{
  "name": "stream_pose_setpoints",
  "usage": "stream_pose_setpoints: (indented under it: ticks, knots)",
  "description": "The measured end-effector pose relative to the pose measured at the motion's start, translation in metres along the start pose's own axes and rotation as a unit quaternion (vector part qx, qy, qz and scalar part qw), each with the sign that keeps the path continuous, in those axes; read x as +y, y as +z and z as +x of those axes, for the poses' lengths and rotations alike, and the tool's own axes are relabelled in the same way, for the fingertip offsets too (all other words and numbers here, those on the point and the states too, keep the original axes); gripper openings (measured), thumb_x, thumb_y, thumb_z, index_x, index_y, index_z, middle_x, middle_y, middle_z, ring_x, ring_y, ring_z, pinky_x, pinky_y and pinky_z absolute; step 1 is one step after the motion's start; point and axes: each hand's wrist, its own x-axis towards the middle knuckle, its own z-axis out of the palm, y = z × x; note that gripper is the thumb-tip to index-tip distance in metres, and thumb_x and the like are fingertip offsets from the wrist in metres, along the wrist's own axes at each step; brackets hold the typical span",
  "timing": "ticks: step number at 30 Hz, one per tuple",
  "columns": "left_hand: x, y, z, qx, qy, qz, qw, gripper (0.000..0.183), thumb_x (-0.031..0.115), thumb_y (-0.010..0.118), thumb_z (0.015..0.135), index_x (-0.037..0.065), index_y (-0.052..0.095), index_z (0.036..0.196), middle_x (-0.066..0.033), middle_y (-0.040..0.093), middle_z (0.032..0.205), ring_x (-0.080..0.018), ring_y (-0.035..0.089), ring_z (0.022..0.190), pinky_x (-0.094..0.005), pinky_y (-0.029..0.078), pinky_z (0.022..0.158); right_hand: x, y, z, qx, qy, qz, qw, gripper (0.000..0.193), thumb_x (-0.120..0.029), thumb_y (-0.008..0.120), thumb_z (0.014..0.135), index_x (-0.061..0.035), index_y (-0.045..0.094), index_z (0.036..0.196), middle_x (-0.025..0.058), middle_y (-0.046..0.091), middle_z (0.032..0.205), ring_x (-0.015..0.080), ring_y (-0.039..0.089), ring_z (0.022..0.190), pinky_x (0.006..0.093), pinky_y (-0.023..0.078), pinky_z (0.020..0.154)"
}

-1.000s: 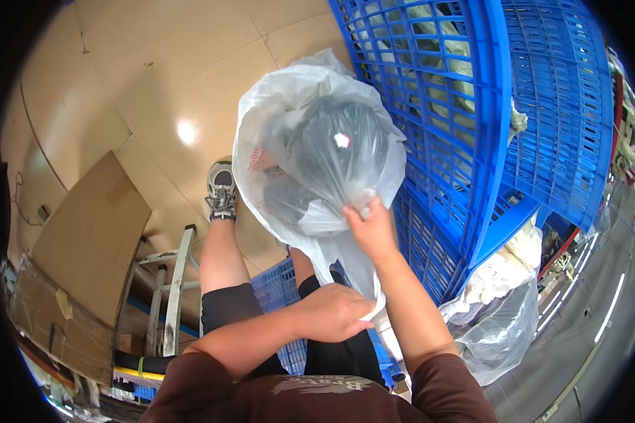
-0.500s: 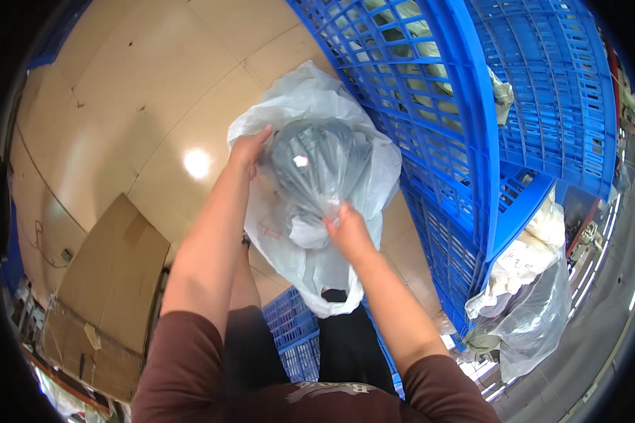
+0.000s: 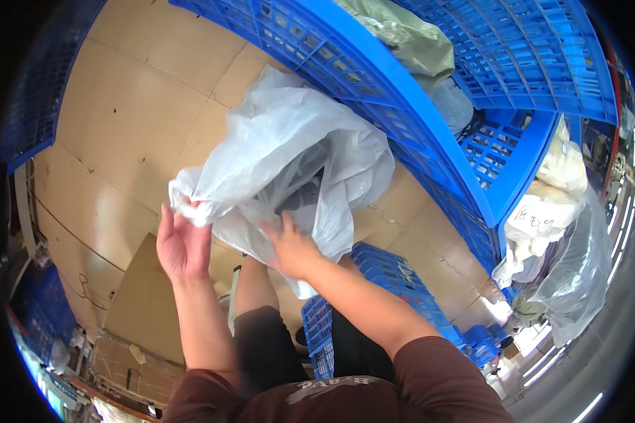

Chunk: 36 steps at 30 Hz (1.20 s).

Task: Gathering, counting, and bagging gray fabric shoe components and small wooden pieces.

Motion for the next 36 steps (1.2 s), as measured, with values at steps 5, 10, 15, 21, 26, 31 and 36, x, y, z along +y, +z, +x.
stream_pose_setpoints:
  ticks: [5, 10, 15, 21, 26, 31, 36]
  knots:
    - [0.03, -0.007, -0.017, 0.061, 0.082, 0.215, 0.971, 0.047, -0.002, 0.048, 0.082, -0.009, 0.035, 0.127, -0.02, 0.048, 0.115, -0.0275, 0.044, 0.111, -0.0395, 0.034, 0.098, 0.03, 0.002, -0.064, -0.485, -0.022, -0.24, 0.841, 0.073, -0.047, 0.067, 0.071, -0.006, 0.045, 0.127, 0.0197, 0.052, 0.115, 0.0389, 0.05, 0.108, 0.0457, 0.045, 0.083]
    - [0.04, -0.041, 0.005, -0.013, 0.151, 0.866, 0.477, 0.062, -0.018, 0.04, 0.068, -0.006, 0.038, 0.129, -0.016, 0.049, 0.111, -0.0302, 0.049, 0.104, -0.0332, 0.038, 0.094, 0.052, -0.041, -0.151, -0.274, -0.006, -0.029, 0.961, 0.041, -0.036, 0.066, 0.074, -0.001, 0.054, 0.092, 0.0151, 0.062, 0.071, 0.0304, 0.063, 0.074, 0.0406, 0.048, 0.063]
    - [0.062, -0.042, 0.035, -0.093, 0.125, 0.987, 0.037, 0.054, -0.004, 0.048, 0.074, -0.002, 0.042, 0.127, -0.0155, 0.048, 0.115, -0.0304, 0.043, 0.111, -0.0367, 0.033, 0.099, 0.021, -0.05, -0.198, -0.177, -0.071, -0.023, 0.981, 0.028, -0.03, 0.063, 0.076, -0.0049, 0.052, 0.08, 0.0097, 0.06, 0.061, 0.0304, 0.061, 0.06, 0.0418, 0.044, 0.056]
    - [0.06, -0.011, 0.011, -0.145, -0.192, 0.911, -0.334, 0.039, 0.017, 0.056, 0.076, 0.007, 0.057, 0.114, -0.011, 0.046, 0.126, -0.0254, 0.036, 0.121, -0.0568, 0.014, 0.105, 0.035, -0.053, -0.251, -0.082, -0.007, 0.0, 0.997, 0.024, -0.03, 0.063, 0.076, -0.009, 0.051, 0.073, 0.0082, 0.058, 0.057, 0.0277, 0.059, 0.057, 0.0379, 0.04, 0.06]
    - [0.097, -0.069, -0.057, -0.248, 0.065, 0.952, -0.166, 0.038, 0.022, 0.058, 0.071, 0.008, 0.062, 0.106, -0.0111, 0.048, 0.125, -0.0275, 0.034, 0.124, -0.0551, 0.012, 0.106, 0.043, -0.042, -0.275, -0.041, 0.006, -0.003, 0.999, 0.021, -0.027, 0.063, 0.076, -0.009, 0.052, 0.073, 0.0084, 0.059, 0.058, 0.028, 0.058, 0.058, 0.0386, 0.039, 0.065]
    - [0.041, -0.075, -0.161, -0.253, 0.086, 0.902, 0.34, 0.018, 0.011, 0.064, 0.07, 0.0, 0.06, 0.083, -0.0242, 0.058, 0.09, -0.0416, 0.054, 0.085, -0.0474, 0.044, 0.078, 0.027, -0.025, -0.275, 0.0, -0.01, -0.025, 1.0, 0.019, -0.027, 0.063, 0.075, -0.0088, 0.059, 0.072, 0.0094, 0.06, 0.06, 0.0292, 0.058, 0.06, 0.0395, 0.042, 0.068]
    - [0.041, 0.061, -0.211, -0.074, -0.044, 0.792, 0.605, 0.025, 0.023, 0.06, 0.08, 0.0, 0.055, 0.07, -0.0016, 0.052, 0.061, -0.0142, 0.049, 0.056, -0.0314, 0.04, 0.053, 0.037, -0.148, -0.293, 0.11, 0.014, -0.077, 0.991, 0.022, -0.03, 0.065, 0.064, -0.0091, 0.063, 0.06, 0.0141, 0.06, 0.065, 0.0307, 0.057, 0.063, 0.0415, 0.045, 0.065]
